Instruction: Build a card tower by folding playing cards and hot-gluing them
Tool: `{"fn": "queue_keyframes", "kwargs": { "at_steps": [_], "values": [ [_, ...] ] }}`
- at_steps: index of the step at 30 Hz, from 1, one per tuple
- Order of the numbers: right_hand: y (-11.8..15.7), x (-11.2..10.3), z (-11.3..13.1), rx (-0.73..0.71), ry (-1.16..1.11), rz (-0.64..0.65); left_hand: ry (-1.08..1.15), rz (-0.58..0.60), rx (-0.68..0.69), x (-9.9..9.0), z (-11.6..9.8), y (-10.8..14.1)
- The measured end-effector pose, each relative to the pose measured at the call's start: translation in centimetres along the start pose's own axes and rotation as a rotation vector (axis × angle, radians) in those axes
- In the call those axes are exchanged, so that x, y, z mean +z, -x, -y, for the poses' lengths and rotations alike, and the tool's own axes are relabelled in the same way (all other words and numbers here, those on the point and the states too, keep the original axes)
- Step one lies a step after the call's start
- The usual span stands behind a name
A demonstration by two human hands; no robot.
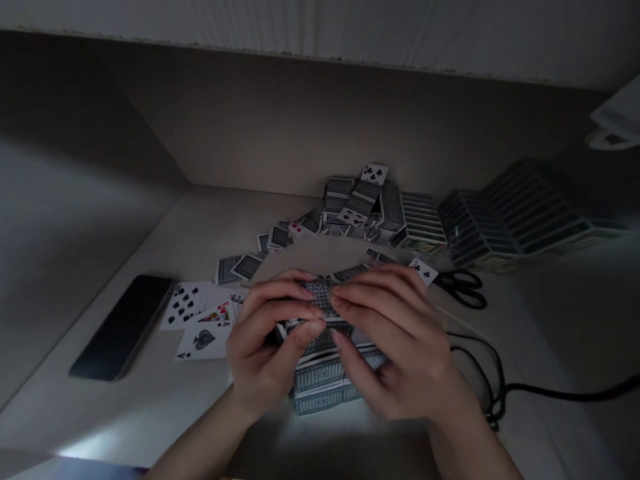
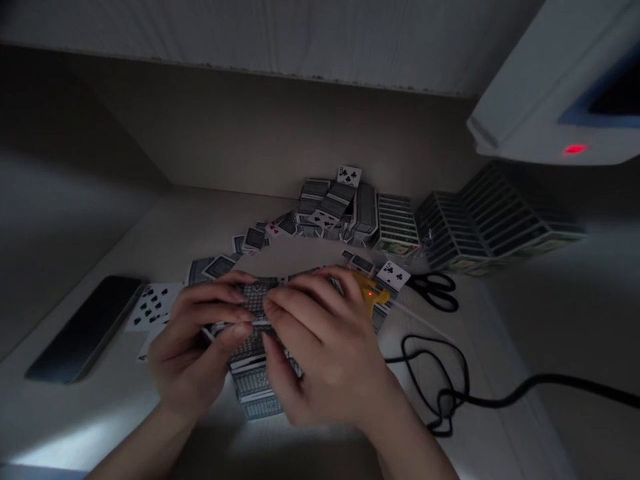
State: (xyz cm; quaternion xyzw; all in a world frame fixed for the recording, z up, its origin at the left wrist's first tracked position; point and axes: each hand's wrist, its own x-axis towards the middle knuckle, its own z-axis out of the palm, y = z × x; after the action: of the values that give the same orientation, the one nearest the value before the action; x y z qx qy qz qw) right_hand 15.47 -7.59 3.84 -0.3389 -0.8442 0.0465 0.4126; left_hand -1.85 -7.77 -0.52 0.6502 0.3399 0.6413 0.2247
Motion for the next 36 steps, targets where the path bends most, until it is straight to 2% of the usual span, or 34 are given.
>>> {"fn": "queue_keyframes", "kwargs": {
  "at_steps": [12,18,21,25,28,32,36],
  "values": [
    [0.5,0.3,1.1,-0.067,0.290,0.056,-0.006,0.006,0.012,0.1,0.0,0.0],
    [0.5,0.6,1.7,-0.187,0.555,0.109,-0.024,0.003,0.018,0.0,-0.1,-0.1],
    [0.7,1.1,2.4,-0.197,0.668,0.088,-0.028,0.011,0.028,0.1,-0.2,-0.1],
    [1.9,2.5,3.0,-0.155,0.825,-0.029,-0.026,0.014,0.052,0.1,-0.3,-0.1],
    [3.1,3.5,3.0,-0.079,0.785,-0.102,-0.048,-0.004,0.054,0.0,-0.4,-0.1],
    [3.9,3.8,2.9,0.060,0.688,-0.104,-0.060,-0.010,0.084,0.1,-0.3,-0.4],
    [3.9,3.6,3.2,0.122,0.634,-0.087,-0.059,-0.019,0.090,0.1,-0.3,-0.4]
  ]
}}
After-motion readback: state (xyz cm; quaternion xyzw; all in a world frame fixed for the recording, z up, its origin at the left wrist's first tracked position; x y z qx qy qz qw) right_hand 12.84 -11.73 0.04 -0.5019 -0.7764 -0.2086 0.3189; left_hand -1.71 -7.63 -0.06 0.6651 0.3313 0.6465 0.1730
